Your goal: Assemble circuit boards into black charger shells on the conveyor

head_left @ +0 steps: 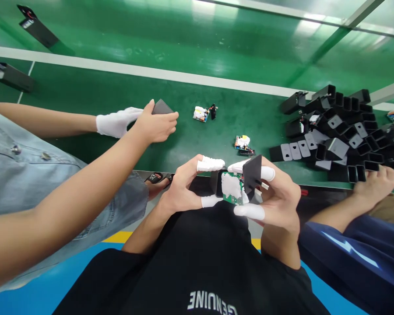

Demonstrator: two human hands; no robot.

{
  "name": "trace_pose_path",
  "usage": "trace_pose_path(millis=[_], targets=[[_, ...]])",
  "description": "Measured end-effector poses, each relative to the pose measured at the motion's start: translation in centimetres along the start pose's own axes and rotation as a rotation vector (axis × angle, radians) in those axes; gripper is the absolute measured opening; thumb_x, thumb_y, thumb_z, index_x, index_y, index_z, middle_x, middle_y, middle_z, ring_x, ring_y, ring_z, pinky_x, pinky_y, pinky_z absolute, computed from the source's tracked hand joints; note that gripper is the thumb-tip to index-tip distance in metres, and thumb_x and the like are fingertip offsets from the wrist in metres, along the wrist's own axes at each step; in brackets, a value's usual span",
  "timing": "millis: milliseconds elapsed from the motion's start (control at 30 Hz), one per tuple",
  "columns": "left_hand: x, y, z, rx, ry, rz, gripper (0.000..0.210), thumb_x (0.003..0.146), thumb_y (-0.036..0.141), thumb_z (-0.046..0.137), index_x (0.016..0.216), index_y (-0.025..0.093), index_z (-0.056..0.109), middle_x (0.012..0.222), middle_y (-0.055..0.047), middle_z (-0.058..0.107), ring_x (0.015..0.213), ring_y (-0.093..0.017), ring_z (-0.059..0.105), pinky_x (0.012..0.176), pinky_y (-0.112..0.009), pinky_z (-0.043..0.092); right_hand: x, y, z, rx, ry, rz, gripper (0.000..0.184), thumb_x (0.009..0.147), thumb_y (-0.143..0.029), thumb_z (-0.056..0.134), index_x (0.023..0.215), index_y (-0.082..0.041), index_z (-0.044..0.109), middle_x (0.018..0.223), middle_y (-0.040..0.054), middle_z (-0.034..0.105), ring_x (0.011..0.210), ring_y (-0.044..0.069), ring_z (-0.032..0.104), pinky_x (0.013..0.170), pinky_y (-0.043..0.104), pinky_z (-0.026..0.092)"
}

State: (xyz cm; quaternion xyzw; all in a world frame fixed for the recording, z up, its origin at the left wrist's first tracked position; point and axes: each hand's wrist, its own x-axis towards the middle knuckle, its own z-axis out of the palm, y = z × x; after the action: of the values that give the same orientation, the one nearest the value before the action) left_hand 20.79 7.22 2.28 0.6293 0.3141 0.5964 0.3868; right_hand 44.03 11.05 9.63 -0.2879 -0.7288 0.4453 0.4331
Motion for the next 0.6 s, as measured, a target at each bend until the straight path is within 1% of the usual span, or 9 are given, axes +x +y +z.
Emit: trace_pose_path(millis=[133,200,333,433,600], targets=[[-0.01,-0.22,0.04,0.044,0.039,0.033,0.089,0.069,0.038,0.109,0.148,0.028,0.071,0.128,-0.010,0.079,0.112,-0.028,0.080,0.097,-0.038,0.069,0.34,0.16,-0.24,-0.027,-0.052,-0.035,0.058,0.080,-0.042,0.102,0.132,-0.032,0.078,0.113,0.0080,0.080,0.093,0.029,0.074,0.079,0.047,0.065],[0.10,-0.19,-0.02,0.061,0.056,0.054,0.090,0.066,0.042,0.109,0.147,0.028,0.072,0.126,-0.010,0.080,0.108,-0.027,0.081,0.096,-0.037,0.069,0.35,0.24,-0.25,-0.034,-0.067,-0.054,0.058,0.080,-0.038,0.102,0.132,-0.031,0.078,0.116,0.0086,0.080,0.096,0.029,0.074,0.081,0.047,0.065],[0.57,0.33,-0.27,0.082,0.022,0.017,0.084,0.067,0.039,0.109,0.142,0.024,0.075,0.120,-0.012,0.080,0.104,-0.027,0.081,0.094,-0.037,0.069,0.21,0.45,-0.13,-0.054,-0.076,-0.078,0.063,0.079,-0.029,0.102,0.137,-0.030,0.077,0.125,0.0096,0.080,0.103,0.031,0.074,0.086,0.048,0.065],[0.79,0.67,-0.41,0.084,0.018,0.009,0.078,0.070,0.036,0.108,0.140,0.022,0.075,0.118,-0.012,0.080,0.102,-0.026,0.080,0.094,-0.038,0.069,0.16,0.58,-0.04,-0.064,-0.082,-0.094,0.069,0.079,-0.027,0.102,0.141,-0.032,0.074,0.129,0.0099,0.079,0.107,0.032,0.075,0.089,0.049,0.065],[0.61,0.59,-0.45,0.108,0.019,-0.004,0.080,0.070,0.036,0.107,0.143,0.023,0.075,0.117,-0.011,0.080,0.100,-0.025,0.080,0.093,-0.037,0.068,0.32,0.39,0.06,-0.125,-0.115,-0.085,0.067,0.081,-0.027,0.101,0.142,-0.030,0.075,0.125,0.0097,0.079,0.111,0.033,0.074,0.089,0.048,0.062]])
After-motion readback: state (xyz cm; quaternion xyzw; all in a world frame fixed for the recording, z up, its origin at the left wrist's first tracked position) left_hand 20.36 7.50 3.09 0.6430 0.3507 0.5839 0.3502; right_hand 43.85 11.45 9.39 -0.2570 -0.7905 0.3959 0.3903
